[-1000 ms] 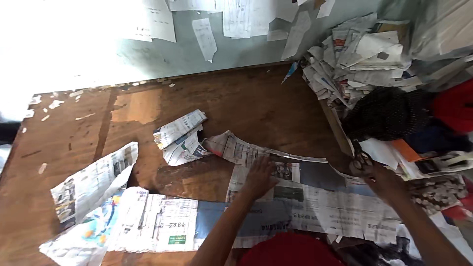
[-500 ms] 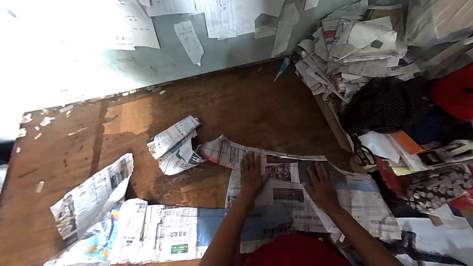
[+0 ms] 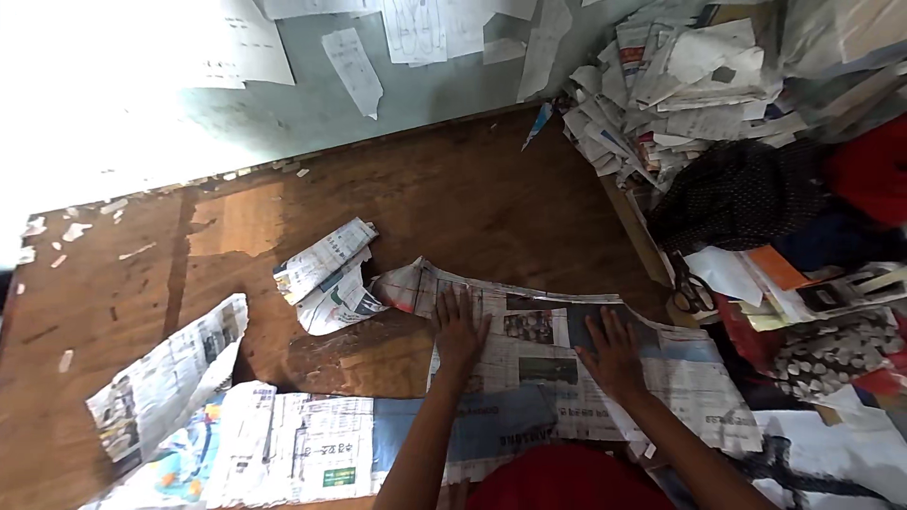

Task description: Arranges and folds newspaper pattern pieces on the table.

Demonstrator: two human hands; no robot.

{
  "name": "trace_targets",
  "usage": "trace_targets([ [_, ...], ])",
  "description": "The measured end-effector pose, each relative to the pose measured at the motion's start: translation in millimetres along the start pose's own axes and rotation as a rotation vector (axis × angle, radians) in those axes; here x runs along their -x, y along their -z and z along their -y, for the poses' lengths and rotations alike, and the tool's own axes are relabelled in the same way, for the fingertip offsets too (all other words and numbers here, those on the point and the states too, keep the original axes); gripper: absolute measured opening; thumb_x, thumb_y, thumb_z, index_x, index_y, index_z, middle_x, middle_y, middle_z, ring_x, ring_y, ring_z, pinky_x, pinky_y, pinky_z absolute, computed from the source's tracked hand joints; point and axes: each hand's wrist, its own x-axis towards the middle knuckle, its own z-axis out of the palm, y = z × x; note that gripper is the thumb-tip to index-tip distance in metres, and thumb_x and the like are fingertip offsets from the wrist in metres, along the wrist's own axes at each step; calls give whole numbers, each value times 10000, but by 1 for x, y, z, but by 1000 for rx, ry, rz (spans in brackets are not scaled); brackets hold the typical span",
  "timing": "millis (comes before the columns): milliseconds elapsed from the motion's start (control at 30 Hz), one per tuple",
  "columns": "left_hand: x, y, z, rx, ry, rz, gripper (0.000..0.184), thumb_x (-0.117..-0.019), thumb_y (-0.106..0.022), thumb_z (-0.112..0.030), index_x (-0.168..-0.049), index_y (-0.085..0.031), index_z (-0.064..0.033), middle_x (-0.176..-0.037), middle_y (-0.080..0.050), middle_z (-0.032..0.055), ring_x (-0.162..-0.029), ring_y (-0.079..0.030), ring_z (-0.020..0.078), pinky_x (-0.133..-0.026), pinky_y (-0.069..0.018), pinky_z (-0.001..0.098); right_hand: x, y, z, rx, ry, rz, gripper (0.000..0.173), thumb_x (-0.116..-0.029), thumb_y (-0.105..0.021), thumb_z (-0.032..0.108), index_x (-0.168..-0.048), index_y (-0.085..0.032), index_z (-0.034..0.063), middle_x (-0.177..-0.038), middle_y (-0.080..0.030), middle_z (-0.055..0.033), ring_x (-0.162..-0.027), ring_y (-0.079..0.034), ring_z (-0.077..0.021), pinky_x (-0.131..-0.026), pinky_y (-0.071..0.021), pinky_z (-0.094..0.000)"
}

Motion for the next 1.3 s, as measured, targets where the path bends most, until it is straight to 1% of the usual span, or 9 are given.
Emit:
trace_targets([
  [367, -13, 3, 24, 13, -7, 45, 841, -993, -309, -683, -1570, -399, -79, -1627, -323, 254, -1514, -281, 463, -1229, -188, 618, -12, 1, 12, 1, -33, 62, 708, -1027, -388, 620, -1535, -493, 138, -1620, -363, -230, -1512, -319, -426, -1215, -207, -666],
  [567, -5, 4, 5, 93, -124, -25, 699, -1042, -340, -521, -1540, -441, -42, -1598, -374, 265, -1497, -321, 465, -1222, -215, 622, -11, 4, 12, -28, -52, 86, 678, -1025, -426, 602, -1537, -494, 163, -1627, -360, -214, -1517, -318, -413, -1212, -211, -670],
  [767, 0, -2, -4, 83, -110, 11, 823, -1017, -263, -635, -1586, -352, -46, -1636, -297, 264, -1514, -259, 491, -1216, -158, 660, -13, 21, 9, -123, -128, 193, 652, -1026, -465, 584, -1553, -472, 200, -1662, -312, -169, -1558, -240, -351, -1253, -132, -625],
  [833, 0, -2, -4, 80, -113, 4, 828, -1017, -260, -639, -1580, -361, -40, -1626, -308, 279, -1507, -271, 499, -1212, -163, 661, -13, 41, 0, -184, -203, 150, 569, -1029, -519, 508, -1490, -552, 177, -1601, -433, -142, -1506, -363, -329, -1240, -198, -602],
  [900, -1, -4, -2, 74, -116, -17, 822, -1015, -260, -641, -1584, -359, -56, -1628, -308, 274, -1508, -274, 491, -1216, -158, 651, -11, 73, -23, -206, -348, 38, 440, -1039, -550, 398, -1371, -656, 131, -1451, -601, -109, -1373, -535, -305, -1188, -352, -543],
  [933, 0, -4, -2, 70, -118, -27, 819, -1015, -260, -639, -1584, -359, -58, -1627, -311, 272, -1506, -278, 491, -1216, -158, 649, -8, 91, -42, -211, -436, -27, 390, -1040, -561, 333, -1308, -688, 81, -1366, -654, -134, -1305, -591, -311, -1145, -419, -519],
  [1033, 1, -2, -2, 66, -111, -17, 816, -1020, -257, -629, -1593, -336, -54, -1638, -296, 260, -1511, -269, 485, -1220, -147, 646, 8, 141, -117, -288, -785, -189, 364, -1058, -519, 231, -1263, -648, -41, -1217, -681, -219, -1153, -660, -320, -1034, -519, -476],
  [1167, 1, 0, -3, 80, -105, -28, 813, -1011, -261, -631, -1578, -370, -58, -1635, -304, 258, -1510, -271, 488, -1221, -152, 641, 36, 181, -206, -273, -1090, -225, 362, -1061, -516, 208, -1307, -617, -37, -1261, -658, -244, -1195, -634, -354, -1056, -485, -515],
  [1300, 2, 1, -4, 125, -105, -60, 790, -1007, -320, -615, -1534, -439, -39, -1611, -340, 276, -1490, -312, 491, -1215, -185, 635, 42, 190, -242, -236, -1212, -95, 414, -1038, -580, 291, -1312, -630, -15, -1337, -617, -263, -1291, -561, -412, -1104, -404, -601],
])
